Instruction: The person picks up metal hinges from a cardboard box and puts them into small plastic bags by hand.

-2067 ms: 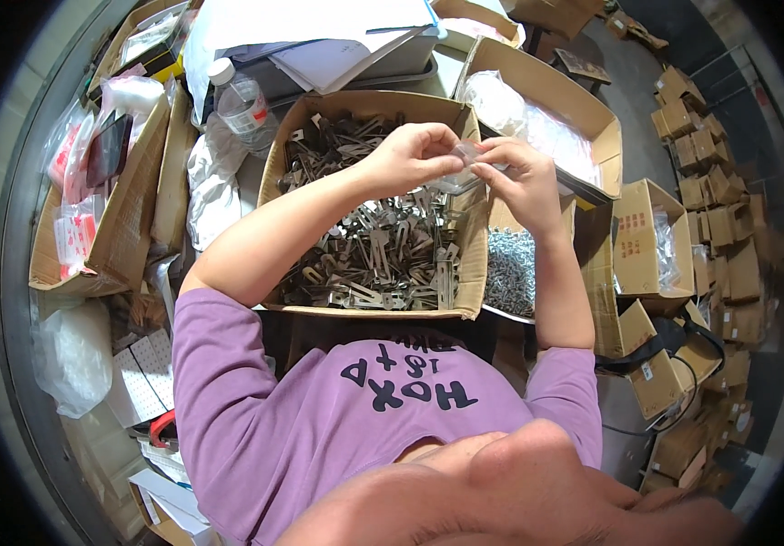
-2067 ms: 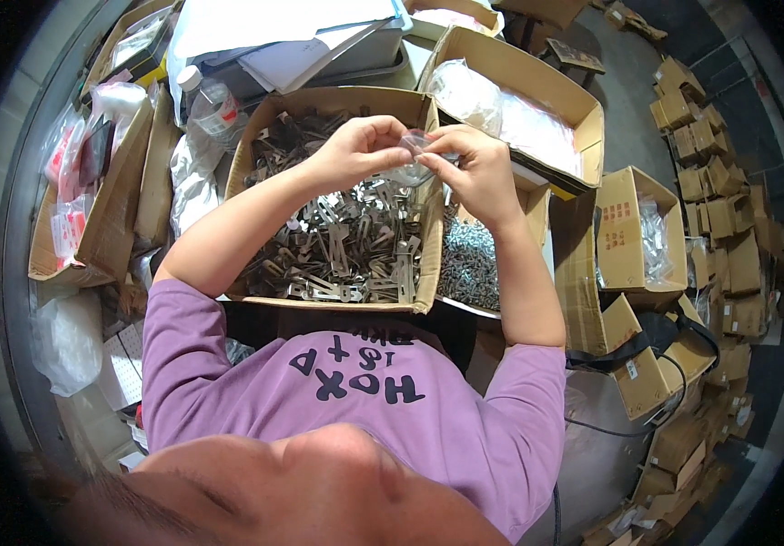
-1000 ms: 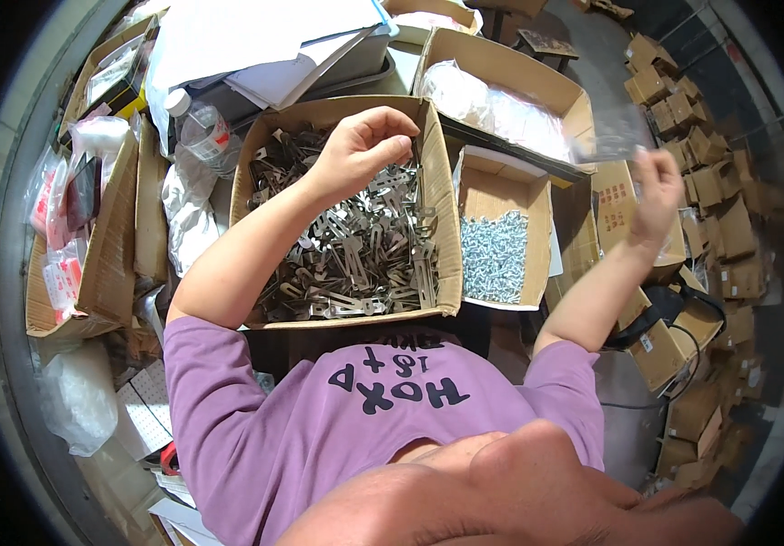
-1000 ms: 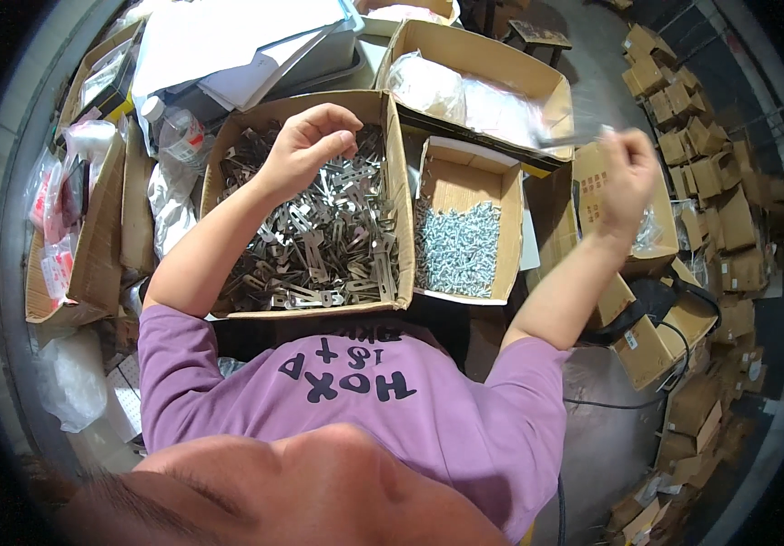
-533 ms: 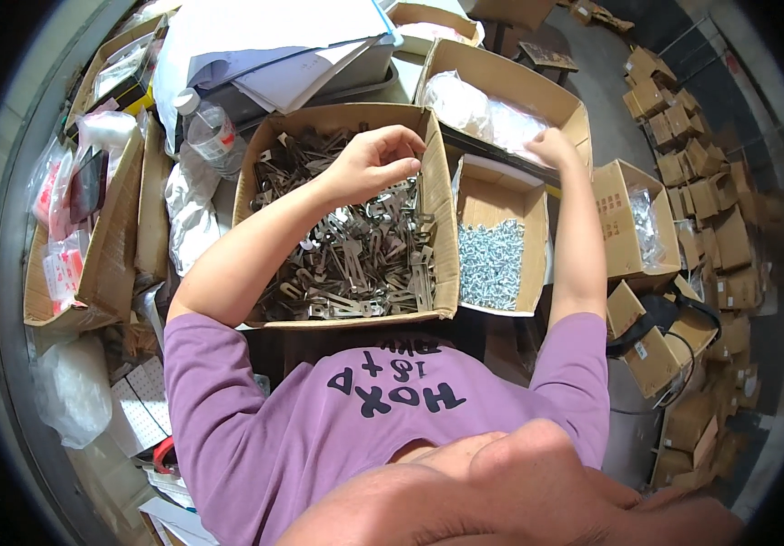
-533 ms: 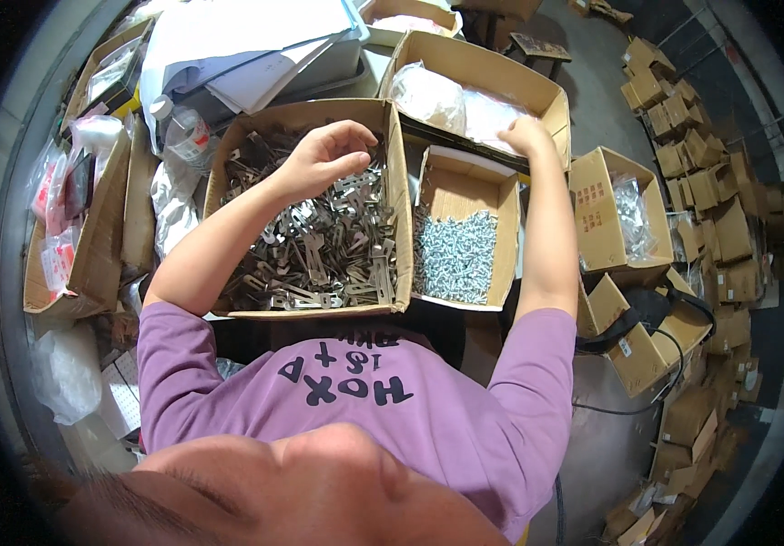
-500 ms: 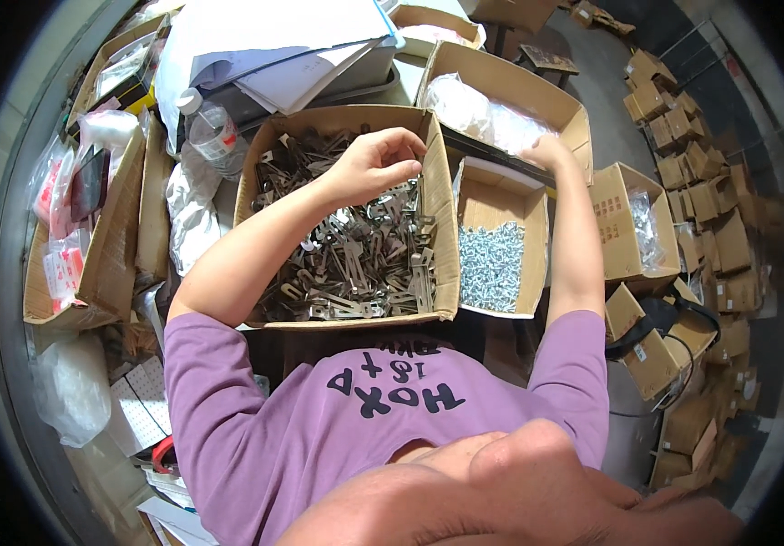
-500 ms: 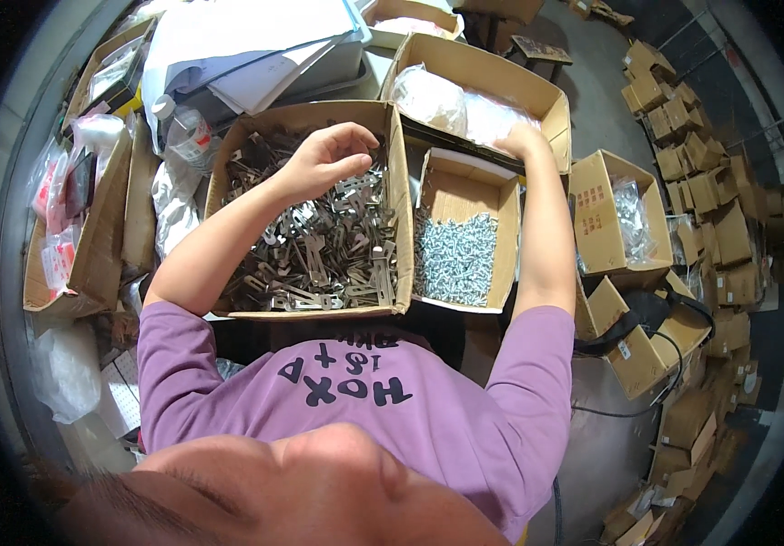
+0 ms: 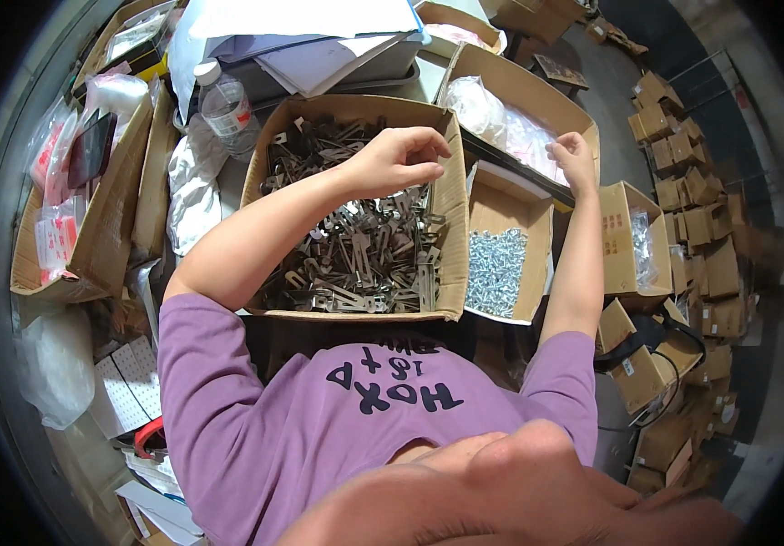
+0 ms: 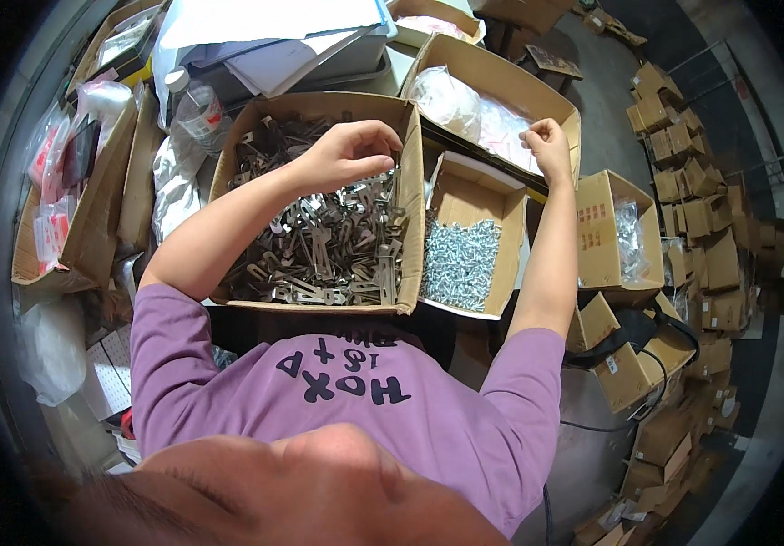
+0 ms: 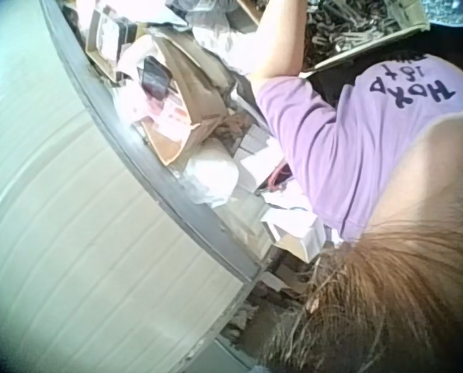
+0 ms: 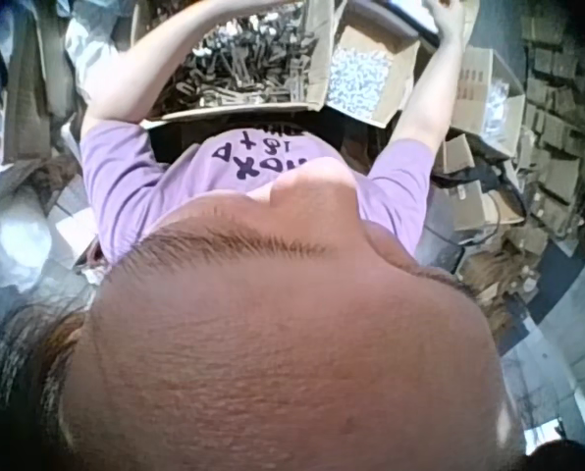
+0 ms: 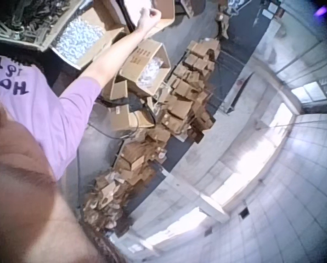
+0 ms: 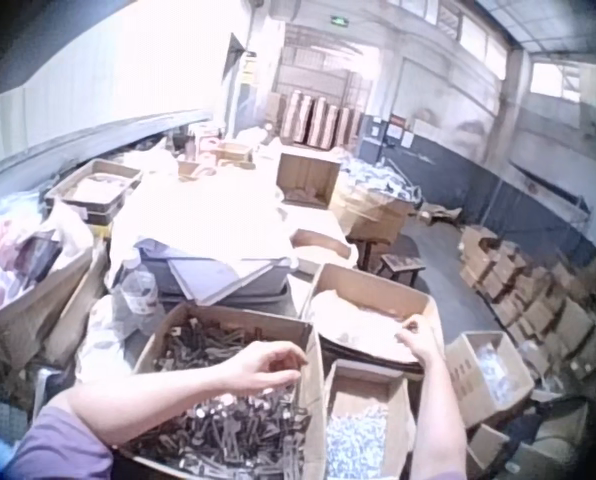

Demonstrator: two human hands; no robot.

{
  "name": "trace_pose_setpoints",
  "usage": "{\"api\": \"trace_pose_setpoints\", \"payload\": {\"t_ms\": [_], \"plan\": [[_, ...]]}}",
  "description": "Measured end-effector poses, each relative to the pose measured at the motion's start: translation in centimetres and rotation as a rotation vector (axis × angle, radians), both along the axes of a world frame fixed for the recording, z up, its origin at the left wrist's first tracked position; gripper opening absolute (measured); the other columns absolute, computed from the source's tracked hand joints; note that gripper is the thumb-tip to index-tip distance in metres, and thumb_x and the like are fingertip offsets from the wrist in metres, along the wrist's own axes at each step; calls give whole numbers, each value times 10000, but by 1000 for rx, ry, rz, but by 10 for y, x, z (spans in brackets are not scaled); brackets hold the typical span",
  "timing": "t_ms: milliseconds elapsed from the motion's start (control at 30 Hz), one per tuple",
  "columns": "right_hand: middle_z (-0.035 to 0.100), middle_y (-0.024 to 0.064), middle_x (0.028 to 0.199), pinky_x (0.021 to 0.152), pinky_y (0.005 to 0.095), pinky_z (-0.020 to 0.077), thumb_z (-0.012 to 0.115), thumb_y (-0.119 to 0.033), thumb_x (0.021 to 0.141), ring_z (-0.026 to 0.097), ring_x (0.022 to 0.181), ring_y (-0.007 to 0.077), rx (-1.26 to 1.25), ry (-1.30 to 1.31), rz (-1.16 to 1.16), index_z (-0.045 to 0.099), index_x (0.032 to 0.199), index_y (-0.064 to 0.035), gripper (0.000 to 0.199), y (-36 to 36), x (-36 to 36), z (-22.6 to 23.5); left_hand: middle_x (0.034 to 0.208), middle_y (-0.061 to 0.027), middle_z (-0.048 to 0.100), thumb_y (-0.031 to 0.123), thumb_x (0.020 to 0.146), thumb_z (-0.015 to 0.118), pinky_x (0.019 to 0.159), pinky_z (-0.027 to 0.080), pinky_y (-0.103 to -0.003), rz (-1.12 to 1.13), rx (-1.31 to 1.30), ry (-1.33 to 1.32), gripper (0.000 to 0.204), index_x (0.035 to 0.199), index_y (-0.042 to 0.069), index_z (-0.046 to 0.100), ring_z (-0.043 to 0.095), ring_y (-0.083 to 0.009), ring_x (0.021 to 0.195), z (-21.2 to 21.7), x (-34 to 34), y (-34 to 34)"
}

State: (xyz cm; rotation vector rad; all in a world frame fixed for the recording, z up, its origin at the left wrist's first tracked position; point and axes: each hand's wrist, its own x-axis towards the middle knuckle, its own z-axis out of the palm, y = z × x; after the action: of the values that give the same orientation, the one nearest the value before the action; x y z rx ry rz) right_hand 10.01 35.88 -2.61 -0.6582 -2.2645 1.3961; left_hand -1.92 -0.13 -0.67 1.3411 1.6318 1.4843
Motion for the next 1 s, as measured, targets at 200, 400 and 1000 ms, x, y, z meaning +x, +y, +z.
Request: {"api": "trace_pose_setpoints", "payload": {"t_ms": [200,400,1000], "plan": [[636,75,911,637,242,472,593,-9,813,615,774,117,-18,244,0,538,963,-45,164,-40,0,26,875,-36,593,126,840,636,725,462,-239,43,40,16,267,1062,1,559,550,-93,803,0,3,3],[568,54,883,586,221,508,579,-31,845,612,733,123,-437,202,299,501,975,-65,155,-177,-8,47,981,-89,581,148,740,727,766,502,-342,376,295,769,390,1092,73,576,597,-252,882,13,24,0],[575,6,851,683,211,452,607,-174,888,568,753,79,-631,182,400,552,1004,-52,177,-185,5,36,757,-70,668,97,844,665,592,479,-212,403,84,84,145,855,-41,624,583,-59,674,22,10,-6]]}}
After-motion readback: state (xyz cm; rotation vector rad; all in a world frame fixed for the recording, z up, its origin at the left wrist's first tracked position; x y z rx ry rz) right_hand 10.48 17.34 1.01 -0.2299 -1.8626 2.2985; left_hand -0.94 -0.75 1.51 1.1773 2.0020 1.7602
